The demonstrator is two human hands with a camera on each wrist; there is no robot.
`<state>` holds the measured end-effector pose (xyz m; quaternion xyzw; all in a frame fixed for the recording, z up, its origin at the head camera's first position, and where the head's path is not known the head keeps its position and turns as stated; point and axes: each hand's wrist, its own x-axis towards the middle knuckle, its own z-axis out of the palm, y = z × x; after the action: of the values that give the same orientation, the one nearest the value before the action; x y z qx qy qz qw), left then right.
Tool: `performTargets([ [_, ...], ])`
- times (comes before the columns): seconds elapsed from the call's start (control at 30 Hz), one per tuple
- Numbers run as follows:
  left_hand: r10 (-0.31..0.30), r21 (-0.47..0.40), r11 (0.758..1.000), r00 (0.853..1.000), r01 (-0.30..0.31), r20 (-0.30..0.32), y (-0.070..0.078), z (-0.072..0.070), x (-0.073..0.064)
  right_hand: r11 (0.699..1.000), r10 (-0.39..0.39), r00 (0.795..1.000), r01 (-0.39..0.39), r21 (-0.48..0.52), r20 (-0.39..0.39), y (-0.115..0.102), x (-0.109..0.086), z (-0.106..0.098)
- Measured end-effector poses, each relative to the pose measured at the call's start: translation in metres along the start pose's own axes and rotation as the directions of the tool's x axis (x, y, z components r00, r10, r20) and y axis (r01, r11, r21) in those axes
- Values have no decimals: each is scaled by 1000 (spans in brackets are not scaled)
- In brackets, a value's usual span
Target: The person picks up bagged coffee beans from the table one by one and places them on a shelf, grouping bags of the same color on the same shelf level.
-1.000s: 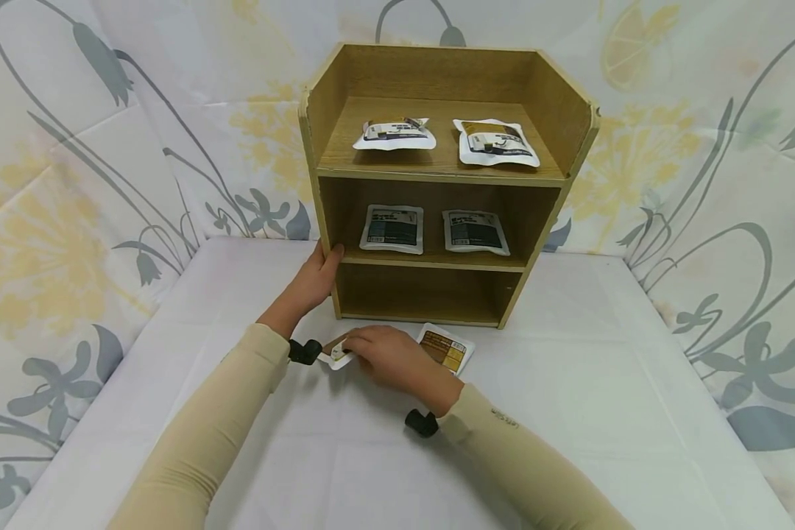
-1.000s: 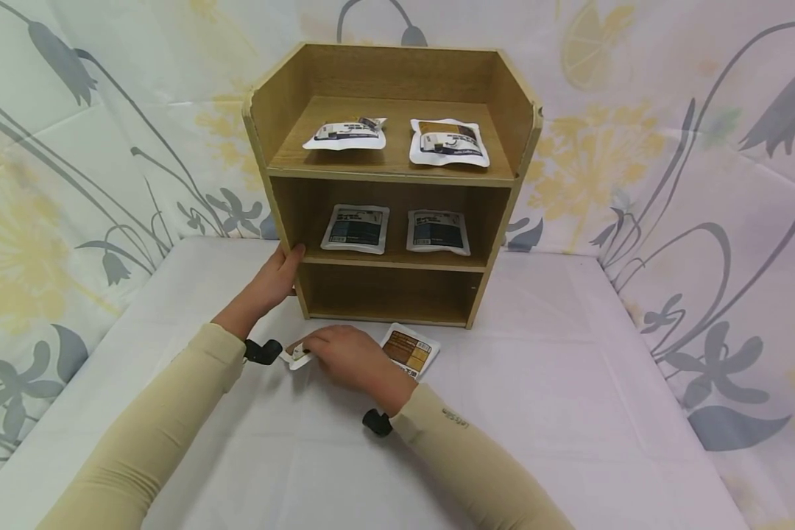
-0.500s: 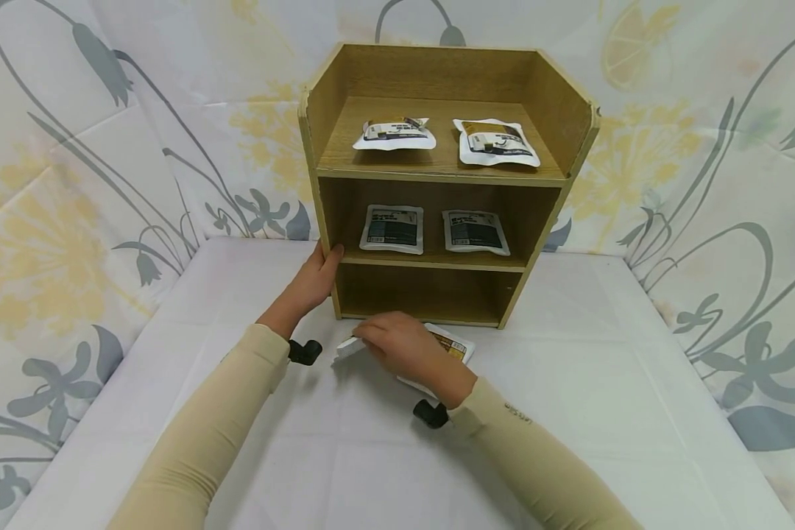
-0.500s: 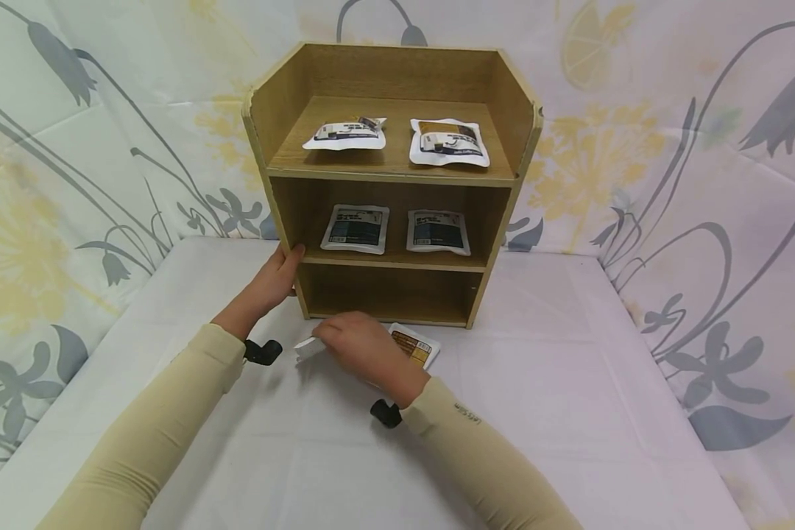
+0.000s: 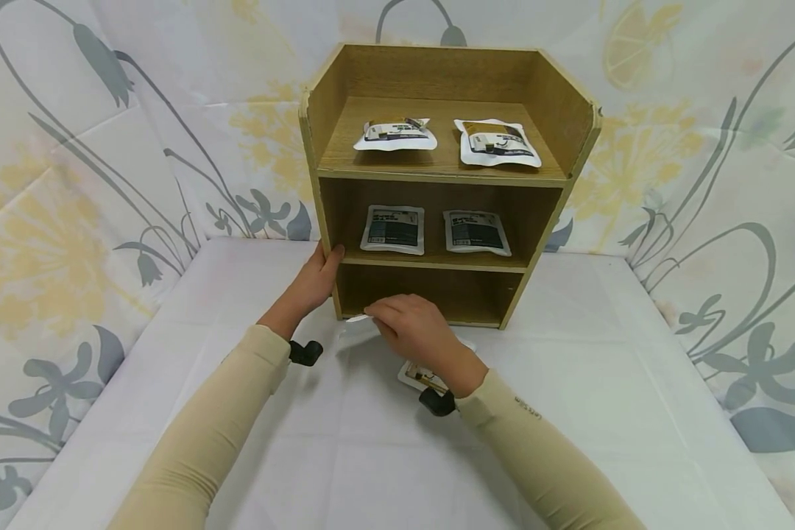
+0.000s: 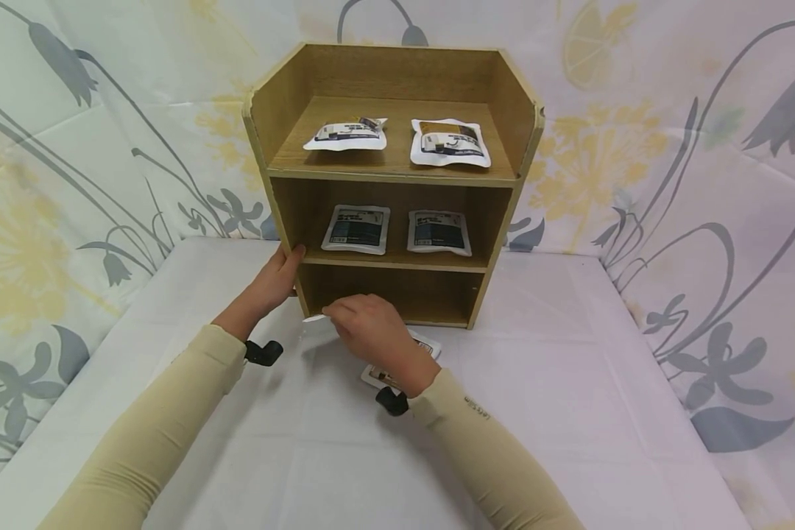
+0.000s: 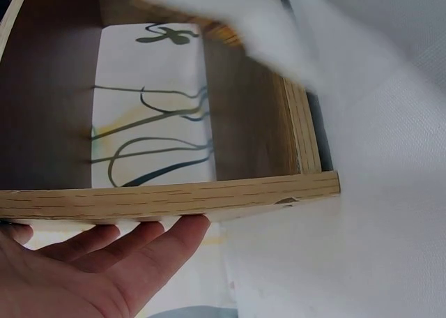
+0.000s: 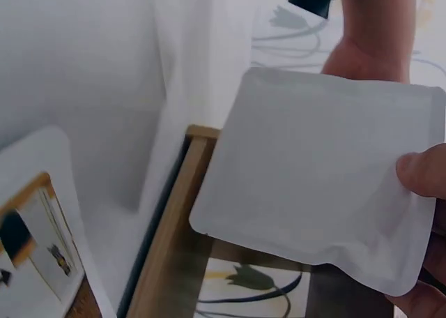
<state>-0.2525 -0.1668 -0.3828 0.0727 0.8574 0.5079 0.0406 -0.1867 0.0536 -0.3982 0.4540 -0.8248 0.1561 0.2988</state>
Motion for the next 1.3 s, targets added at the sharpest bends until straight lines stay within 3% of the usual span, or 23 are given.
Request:
performTargets([
  [0.5,-8,-10,1000,1000,8,6,1,0,0,997,62,991,-67,-43,-122,15,5,4],
  [0.73,-15,-5,1000,1000,15,7,0,1,-1,991,107,988,-115,-66,-112,19,5,9],
  [0.97,20,-9,1000,1000,-21,-8,-3,2,1,984,154,982,-163,-77,-113,21,2,18],
  [1.3,13,-15,1000,1000,-13,-4,-5,1,2,980,185,982,-188,-71,-43,21,-3,29],
])
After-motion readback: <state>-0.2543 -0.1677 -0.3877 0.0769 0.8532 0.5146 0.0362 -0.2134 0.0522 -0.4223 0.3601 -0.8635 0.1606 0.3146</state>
